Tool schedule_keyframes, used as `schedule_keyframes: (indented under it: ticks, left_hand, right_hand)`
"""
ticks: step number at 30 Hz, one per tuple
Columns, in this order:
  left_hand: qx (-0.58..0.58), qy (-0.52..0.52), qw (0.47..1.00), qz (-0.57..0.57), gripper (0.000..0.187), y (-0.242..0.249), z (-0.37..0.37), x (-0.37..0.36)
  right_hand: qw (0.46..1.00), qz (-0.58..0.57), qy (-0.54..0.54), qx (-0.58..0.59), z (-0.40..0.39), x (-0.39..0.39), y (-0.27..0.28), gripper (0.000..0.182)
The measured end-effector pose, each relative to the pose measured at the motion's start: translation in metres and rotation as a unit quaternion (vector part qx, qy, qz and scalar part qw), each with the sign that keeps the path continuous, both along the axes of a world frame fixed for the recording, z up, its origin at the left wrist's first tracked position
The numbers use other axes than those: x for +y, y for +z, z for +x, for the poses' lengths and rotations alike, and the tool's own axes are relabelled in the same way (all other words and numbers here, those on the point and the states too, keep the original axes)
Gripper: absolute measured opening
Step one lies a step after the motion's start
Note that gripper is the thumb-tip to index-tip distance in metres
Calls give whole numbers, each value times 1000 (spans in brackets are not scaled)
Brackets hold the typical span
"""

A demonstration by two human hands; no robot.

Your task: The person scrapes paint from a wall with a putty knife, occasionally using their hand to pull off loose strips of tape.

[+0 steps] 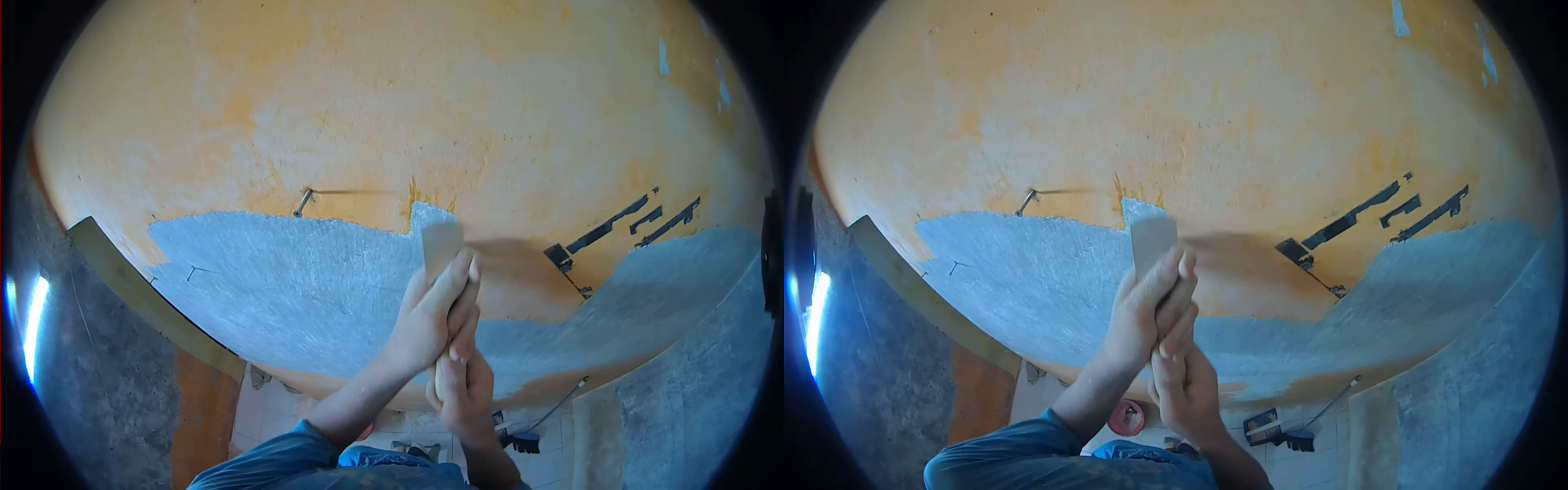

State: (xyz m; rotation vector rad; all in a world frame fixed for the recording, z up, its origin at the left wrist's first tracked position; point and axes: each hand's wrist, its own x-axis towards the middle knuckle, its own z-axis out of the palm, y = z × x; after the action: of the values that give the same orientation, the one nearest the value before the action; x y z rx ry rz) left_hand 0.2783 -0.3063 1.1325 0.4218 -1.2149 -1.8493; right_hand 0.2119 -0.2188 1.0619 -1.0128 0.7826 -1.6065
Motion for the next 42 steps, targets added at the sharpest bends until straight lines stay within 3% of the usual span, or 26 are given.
schedule_keyframes:
  ticks: [4, 8, 11, 15, 19, 22, 25, 36, 40, 42]
  left_hand:
    - [7, -1, 999, 41, 23, -14, 2, 5]
    - [24, -28, 997, 65, 22, 2, 2, 7]
    - [-5, -1, 999, 35, 22, -20, 4, 3]
    - [26, -21, 999, 38, 23, 3, 3, 2]
    - [5, -4, 1000, 24, 22, -13, 3, 1]
    - [39, -24, 998, 39, 23, 6, 2, 2]
    - [1, -10, 999, 32, 23, -11, 4, 3]
    - [34, -33, 998, 34, 23, 10, 3, 1]
    - [-7, -34, 998, 56, 23, -18, 5, 3]
    - [10, -50, 998, 47, 23, -6, 5, 0]
  right_hand:
    - [999, 38, -8, 8, 6, 7, -5, 20]
    - [1000, 3, 22, -1, 2, 8, -4, 22]
    - [1000, 16, 10, 0, 7, 4, -10, 22]
    - [1000, 17, 9, -1, 8, 7, 3, 22]
    - [999, 39, 11, -24, 8, 9, -4, 22]
    - [1000, -11, 12, 4, 3, 3, 12, 22]
    - [1000, 24, -2, -10, 9, 6, -4, 21]
    - [1000, 16, -7, -1, 10, 6, 12, 22]
    - [1000, 25, -13, -10, 11, 9, -3, 24]
    - [1000, 19, -13, -11, 13, 11, -2, 24]
